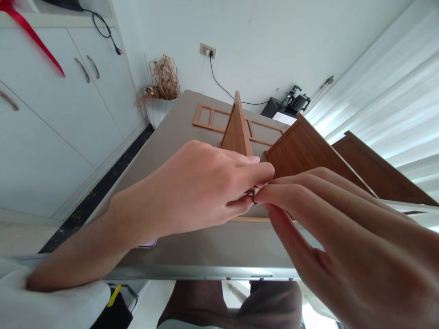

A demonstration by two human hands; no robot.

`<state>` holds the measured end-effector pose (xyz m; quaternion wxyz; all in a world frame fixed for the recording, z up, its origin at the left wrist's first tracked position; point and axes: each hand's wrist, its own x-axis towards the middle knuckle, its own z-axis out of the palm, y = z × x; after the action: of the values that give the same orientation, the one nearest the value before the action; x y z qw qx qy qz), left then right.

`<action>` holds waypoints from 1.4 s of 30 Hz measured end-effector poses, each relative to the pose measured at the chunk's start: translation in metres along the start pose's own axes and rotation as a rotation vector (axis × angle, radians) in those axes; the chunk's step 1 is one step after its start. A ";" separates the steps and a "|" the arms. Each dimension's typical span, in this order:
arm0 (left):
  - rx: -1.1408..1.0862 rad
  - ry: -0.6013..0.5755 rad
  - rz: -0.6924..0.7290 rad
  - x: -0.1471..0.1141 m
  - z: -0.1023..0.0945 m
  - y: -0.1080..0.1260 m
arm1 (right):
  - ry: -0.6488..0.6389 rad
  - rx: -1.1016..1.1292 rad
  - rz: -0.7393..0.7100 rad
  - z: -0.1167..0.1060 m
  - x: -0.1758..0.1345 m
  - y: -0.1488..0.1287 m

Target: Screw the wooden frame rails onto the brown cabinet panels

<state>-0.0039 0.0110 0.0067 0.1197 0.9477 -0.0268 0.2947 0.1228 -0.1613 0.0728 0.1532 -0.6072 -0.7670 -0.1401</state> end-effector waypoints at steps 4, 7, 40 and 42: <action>-0.019 -0.010 -0.003 0.000 -0.001 -0.001 | -0.006 0.001 0.017 -0.002 -0.003 0.000; -0.009 0.016 0.013 0.000 0.000 -0.002 | 0.002 -0.023 0.055 -0.001 -0.009 0.001; -0.027 -0.153 -0.022 -0.006 -0.013 -0.007 | 0.189 0.100 0.343 0.011 -0.077 0.004; -0.013 -0.153 -0.088 -0.006 -0.016 -0.006 | 0.183 0.048 0.394 0.013 -0.117 0.005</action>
<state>-0.0172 0.0202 0.0150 0.1363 0.9669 0.0040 0.2158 0.1524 -0.2594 0.0137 0.2613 -0.7261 -0.6196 -0.1437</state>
